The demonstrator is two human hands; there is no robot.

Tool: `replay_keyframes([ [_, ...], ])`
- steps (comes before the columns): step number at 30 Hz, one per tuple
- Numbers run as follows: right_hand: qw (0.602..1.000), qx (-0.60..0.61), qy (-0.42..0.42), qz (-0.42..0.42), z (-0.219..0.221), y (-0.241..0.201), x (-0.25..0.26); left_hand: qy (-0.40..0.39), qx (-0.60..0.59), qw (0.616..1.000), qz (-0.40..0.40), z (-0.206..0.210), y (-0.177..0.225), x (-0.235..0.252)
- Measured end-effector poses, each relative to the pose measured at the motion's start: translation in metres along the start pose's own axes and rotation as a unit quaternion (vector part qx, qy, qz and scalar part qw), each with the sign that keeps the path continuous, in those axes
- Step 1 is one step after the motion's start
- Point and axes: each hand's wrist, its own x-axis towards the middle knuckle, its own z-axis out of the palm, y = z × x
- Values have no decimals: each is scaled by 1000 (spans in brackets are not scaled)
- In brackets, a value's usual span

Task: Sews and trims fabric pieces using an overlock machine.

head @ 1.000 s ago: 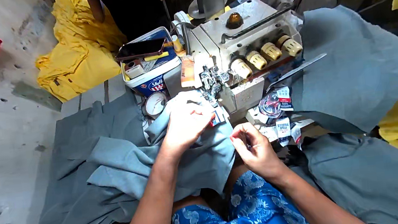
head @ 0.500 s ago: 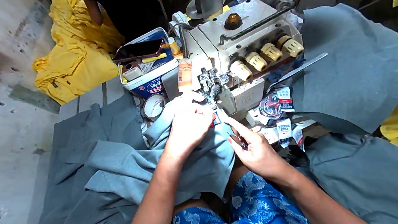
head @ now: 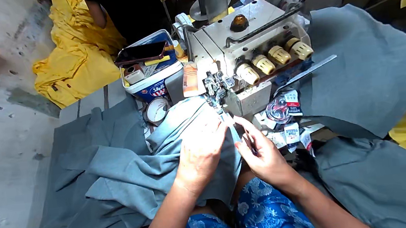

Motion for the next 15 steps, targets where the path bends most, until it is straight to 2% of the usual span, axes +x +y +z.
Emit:
replay_keyframes([
  [15,997,69,21,-9,3,-3,-4,-23,-22,999,-25,-1,3,6],
])
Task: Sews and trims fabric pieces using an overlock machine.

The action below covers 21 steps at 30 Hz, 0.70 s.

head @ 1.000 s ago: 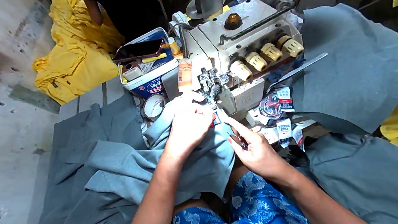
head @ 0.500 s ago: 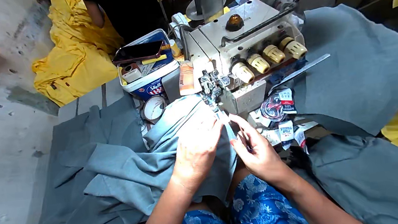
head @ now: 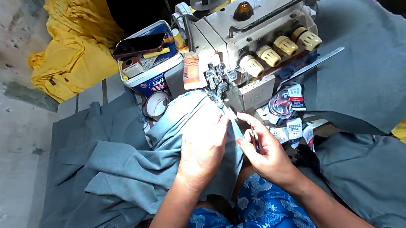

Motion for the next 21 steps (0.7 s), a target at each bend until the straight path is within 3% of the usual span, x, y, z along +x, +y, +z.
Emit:
replay_keyframes([
  [12,999,20,44,-10,9,7,18,-16,11,999,-31,10,-4,-2],
  [18,998,41,51,9,10,4,21,-143,12,987,-77,-2,25,-20],
  [21,999,4,35,-9,13,0,26,-109,33,989,-93,-1,23,-21],
])
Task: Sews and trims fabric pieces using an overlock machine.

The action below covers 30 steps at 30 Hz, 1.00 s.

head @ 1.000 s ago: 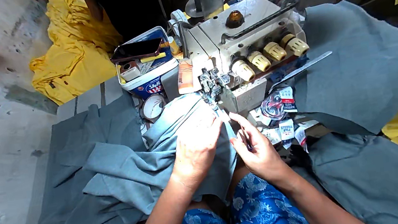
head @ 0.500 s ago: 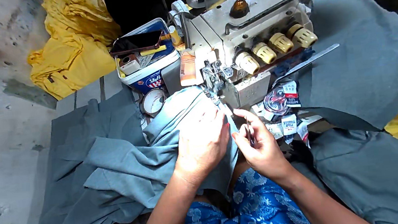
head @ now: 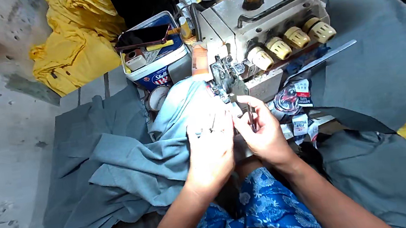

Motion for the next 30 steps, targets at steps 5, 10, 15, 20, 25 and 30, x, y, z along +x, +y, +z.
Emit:
replay_keyframes([
  [5,996,-39,-70,-31,5,-2,-28,-45,-51,998,-2,-21,-41,25],
  [10,989,-18,-146,4,-17,8,-66,34,-59,997,-17,-13,-39,9],
  [15,990,-44,-135,19,-54,23,-87,77,-80,991,-76,-36,-25,-22],
  [20,987,-115,-111,-19,-52,17,-78,72,-125,979,-143,-57,-73,42],
  [25,960,-248,-61,-115,-37,3,-63,-73,-176,971,-141,-33,-101,82],
  [30,877,-439,-15,-195,-45,-18,-19,2,-146,983,-112,-71,-97,41],
])
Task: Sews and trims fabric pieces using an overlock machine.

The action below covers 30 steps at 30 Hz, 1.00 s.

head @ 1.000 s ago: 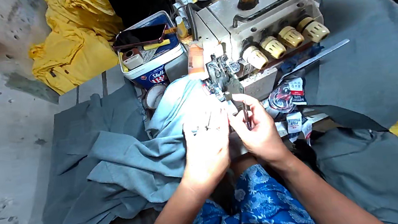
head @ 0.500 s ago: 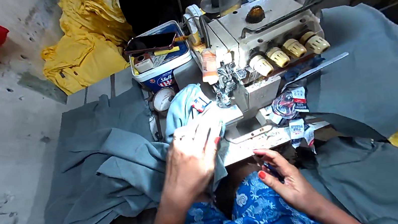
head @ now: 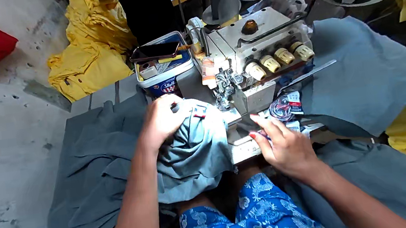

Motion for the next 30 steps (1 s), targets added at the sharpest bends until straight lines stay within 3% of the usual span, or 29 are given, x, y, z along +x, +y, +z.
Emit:
replay_keyframes([
  [3,995,-85,-45,-34,0,-3,30,18,-26,999,10,-19,15,-30],
  [9,975,-138,-162,-60,10,-32,71,21,-68,997,-7,-5,24,-42],
  [14,981,-123,-125,-86,19,-27,72,9,-213,975,-64,3,32,-44],
  [17,996,-28,-42,-78,11,-21,65,-4,-320,939,-124,5,37,-46],
  [19,997,41,-43,-58,-2,-30,60,-17,-353,925,-137,7,39,-47],
  [30,992,56,-26,-112,5,-43,47,-46,-308,947,-75,16,40,-49],
])
